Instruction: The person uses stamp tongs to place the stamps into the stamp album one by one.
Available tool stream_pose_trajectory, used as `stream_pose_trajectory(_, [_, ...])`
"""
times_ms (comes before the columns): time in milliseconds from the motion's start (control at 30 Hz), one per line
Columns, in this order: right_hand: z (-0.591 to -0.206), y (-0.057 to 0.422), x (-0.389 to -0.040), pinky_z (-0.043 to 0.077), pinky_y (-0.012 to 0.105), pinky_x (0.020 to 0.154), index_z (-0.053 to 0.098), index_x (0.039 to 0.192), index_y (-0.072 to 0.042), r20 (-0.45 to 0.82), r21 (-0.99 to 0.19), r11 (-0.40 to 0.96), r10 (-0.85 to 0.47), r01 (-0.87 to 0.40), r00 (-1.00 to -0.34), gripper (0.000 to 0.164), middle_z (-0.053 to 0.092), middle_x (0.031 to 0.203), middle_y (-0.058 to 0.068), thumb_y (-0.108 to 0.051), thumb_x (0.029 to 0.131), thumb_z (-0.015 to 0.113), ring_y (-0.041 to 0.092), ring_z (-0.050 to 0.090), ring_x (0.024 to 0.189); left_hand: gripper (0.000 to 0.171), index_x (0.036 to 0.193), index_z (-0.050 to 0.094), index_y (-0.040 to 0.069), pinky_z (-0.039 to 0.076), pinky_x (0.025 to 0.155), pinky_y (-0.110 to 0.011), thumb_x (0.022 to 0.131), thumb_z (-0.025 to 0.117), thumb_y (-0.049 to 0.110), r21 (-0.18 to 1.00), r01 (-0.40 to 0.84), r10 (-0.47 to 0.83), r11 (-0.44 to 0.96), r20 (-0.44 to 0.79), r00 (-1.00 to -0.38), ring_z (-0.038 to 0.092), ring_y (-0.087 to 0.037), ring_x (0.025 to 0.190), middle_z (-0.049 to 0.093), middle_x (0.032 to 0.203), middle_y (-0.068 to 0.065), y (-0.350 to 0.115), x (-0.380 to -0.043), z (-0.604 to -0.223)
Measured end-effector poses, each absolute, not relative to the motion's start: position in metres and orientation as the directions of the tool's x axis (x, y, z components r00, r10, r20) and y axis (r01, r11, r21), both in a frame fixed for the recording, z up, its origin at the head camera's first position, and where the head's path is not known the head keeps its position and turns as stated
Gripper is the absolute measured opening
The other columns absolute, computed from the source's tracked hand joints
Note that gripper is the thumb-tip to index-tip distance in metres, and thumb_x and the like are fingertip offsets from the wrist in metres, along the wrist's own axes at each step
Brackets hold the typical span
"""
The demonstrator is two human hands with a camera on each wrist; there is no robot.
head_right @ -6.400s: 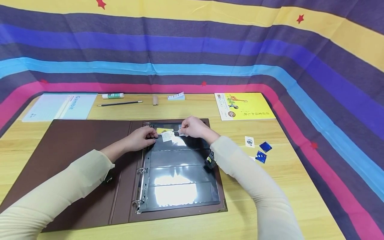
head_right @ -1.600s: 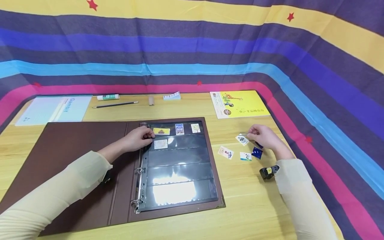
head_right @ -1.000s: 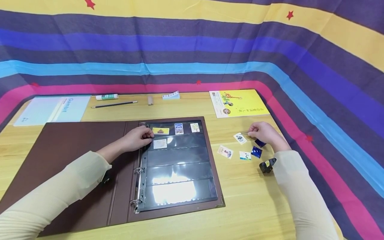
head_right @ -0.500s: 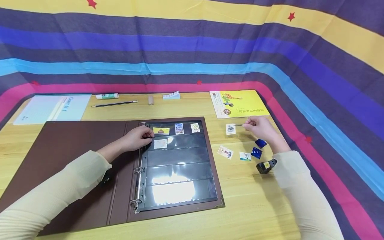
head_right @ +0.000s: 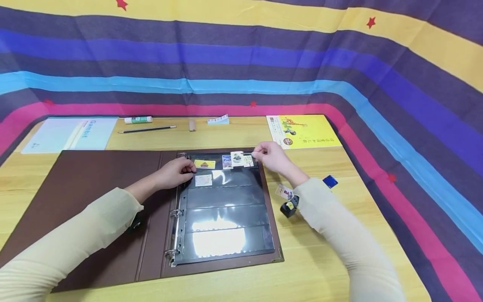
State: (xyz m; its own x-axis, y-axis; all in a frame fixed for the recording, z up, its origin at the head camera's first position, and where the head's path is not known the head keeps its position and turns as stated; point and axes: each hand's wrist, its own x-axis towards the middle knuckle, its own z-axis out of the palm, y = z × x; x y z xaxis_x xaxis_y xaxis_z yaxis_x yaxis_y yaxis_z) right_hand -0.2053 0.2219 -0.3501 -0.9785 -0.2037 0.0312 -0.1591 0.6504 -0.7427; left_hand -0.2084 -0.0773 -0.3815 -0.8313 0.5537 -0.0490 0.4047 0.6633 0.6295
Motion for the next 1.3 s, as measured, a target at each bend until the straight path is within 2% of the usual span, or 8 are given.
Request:
stream_pose_trajectory(200, [-0.363,0.195,-0.217,0.033,0.025,0.046,0.057,0.072,-0.002,0.027,-0.731,0.662,-0.216,-0.167,-0.976,0.011,0.049,0.059,0.005,-0.012,0.078,0.056,0.013,0.041,0.051,0.01,0.086,0.054,0.005,0.036,0.067,-0.031,0.077,0.051,0.006,0.63,0.405,0.552,0.662,-0.045,-0.832,0.041,-0.019,0.076,0.046,0.083,-0.006,-0.077,-0.209,-0.383])
stream_pose_trajectory(400, [-0.368,0.185,-0.221,0.033,0.024,0.046,0.057,0.073,-0.001,-0.074,-0.706,0.698,-0.245,-0.123,-0.967,0.014,0.052,0.06,0.005,-0.013,0.079,0.055,0.013,0.043,0.051,0.01,0.086,0.054,0.004,0.036,0.067,-0.031,0.077,0.051,0.006,0.628,0.415,0.554,0.658,-0.031,-0.832,0.041,-0.018,0.075,0.046,0.083,-0.005,-0.077,-0.21,-0.383])
stream_pose_trajectory(600, [-0.367,0.184,-0.218,0.029,0.025,0.045,0.057,0.071,-0.001,-0.125,-0.663,0.736,-0.29,-0.138,-0.949,0.015,0.053,0.059,0.004,-0.013,0.079,0.054,0.013,0.036,0.047,0.009,0.086,0.054,0.004,0.037,0.067,-0.03,0.077,0.051,0.006,0.625,0.418,0.557,0.659,-0.031,-0.83,0.042,-0.018,0.076,0.046,0.083,-0.006,-0.077,-0.211,-0.384])
stream_pose_trajectory(900, [-0.361,0.189,-0.222,0.03,0.024,0.046,0.054,0.069,-0.001,-0.207,-0.618,0.77,-0.354,-0.159,-0.912,0.013,0.056,0.061,0.008,-0.011,0.077,0.055,0.012,0.04,0.049,0.01,0.086,0.054,0.004,0.037,0.068,-0.031,0.077,0.052,0.006,0.621,0.408,0.549,0.669,-0.044,-0.834,0.042,-0.018,0.076,0.046,0.084,-0.006,-0.078,-0.211,-0.383])
stream_pose_trajectory(1133, [-0.356,0.186,-0.229,0.037,0.026,0.051,0.055,0.072,-0.005,-0.109,-0.524,0.796,-0.416,-0.304,-0.903,0.005,0.052,0.061,0.001,-0.007,0.075,0.057,0.012,0.045,0.053,0.01,0.086,0.054,0.004,0.036,0.067,-0.03,0.077,0.052,0.006,0.62,0.4,0.543,0.675,-0.05,-0.839,0.042,-0.018,0.076,0.046,0.084,-0.006,-0.078,-0.211,-0.384])
stream_pose_trajectory(1300, [-0.361,0.182,-0.233,0.036,0.025,0.053,0.054,0.07,-0.007,-0.092,-0.497,0.802,-0.43,-0.333,-0.898,0.006,0.051,0.06,-0.002,-0.009,0.075,0.059,0.011,0.045,0.053,0.01,0.086,0.054,0.004,0.036,0.068,-0.03,0.077,0.052,0.006,0.626,0.408,0.55,0.665,-0.04,-0.834,0.042,-0.018,0.076,0.046,0.084,-0.006,-0.078,-0.211,-0.384])
